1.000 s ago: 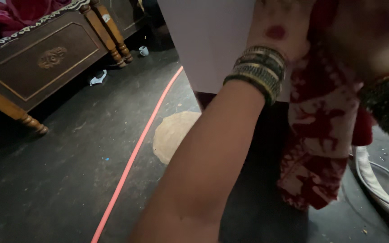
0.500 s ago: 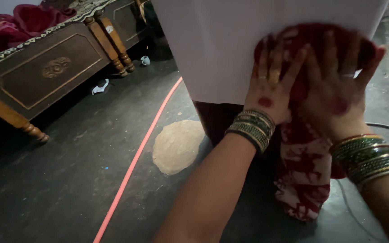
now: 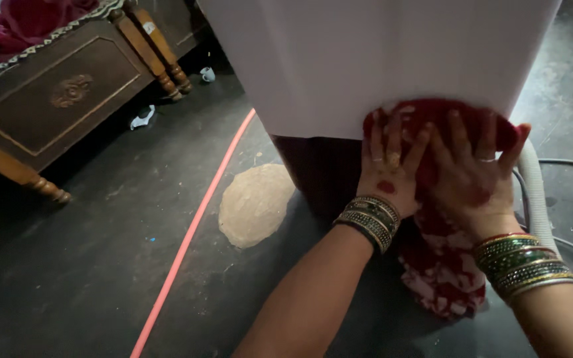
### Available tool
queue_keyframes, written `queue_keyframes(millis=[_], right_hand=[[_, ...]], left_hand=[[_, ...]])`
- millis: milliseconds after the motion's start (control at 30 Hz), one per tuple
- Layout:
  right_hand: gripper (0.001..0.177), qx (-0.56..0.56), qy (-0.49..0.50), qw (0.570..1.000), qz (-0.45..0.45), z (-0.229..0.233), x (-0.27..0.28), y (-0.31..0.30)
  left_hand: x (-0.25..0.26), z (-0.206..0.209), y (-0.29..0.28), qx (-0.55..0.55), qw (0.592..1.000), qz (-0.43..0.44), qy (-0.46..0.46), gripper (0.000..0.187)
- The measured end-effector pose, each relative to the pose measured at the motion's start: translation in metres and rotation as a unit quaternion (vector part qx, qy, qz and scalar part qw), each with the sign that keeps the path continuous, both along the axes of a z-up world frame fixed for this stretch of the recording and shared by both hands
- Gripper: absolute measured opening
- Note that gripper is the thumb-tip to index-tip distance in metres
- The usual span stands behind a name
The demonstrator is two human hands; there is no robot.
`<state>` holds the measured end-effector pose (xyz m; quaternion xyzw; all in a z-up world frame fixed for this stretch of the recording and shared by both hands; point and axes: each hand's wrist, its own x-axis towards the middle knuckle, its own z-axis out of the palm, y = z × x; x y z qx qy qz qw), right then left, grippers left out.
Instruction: The person wipes the exterior surfaces and control panel of a washing machine using a red and white cloth.
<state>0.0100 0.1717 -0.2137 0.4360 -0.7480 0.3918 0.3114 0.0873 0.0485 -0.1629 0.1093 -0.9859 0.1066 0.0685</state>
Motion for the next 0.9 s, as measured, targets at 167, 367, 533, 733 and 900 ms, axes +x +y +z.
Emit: queue_keyframes(millis=[167, 367, 533, 733, 900], right_hand=[[0.065, 0.165, 0.112, 0.966, -0.165, -0.061, -0.018, -0.002], [0.056, 0.159, 0.103, 0.963, -0.189, -0.111, -0.022, -0.012], [0.057, 0.152, 0.091, 0.968, -0.178, -0.139, -0.021, -0.016], [0.056, 0.145, 0.070, 0.970, -0.183, -0.160, -0.018, -0.019], [0.054, 0.134, 0.054, 0.974, -0.173, -0.183, -0.014, -0.022]], left_hand=[[-0.001, -0.037, -0.005, 0.032, 0.999, -0.011, -0.008, 0.114], [-0.002, -0.066, -0.007, 0.029, 0.998, -0.004, -0.047, 0.111], [-0.004, -0.091, -0.009, 0.002, 1.000, -0.016, -0.010, 0.100], [-0.004, -0.110, -0.009, 0.003, 0.999, -0.001, -0.045, 0.094], [-0.004, -0.130, -0.008, 0.010, 0.999, 0.001, -0.040, 0.092]])
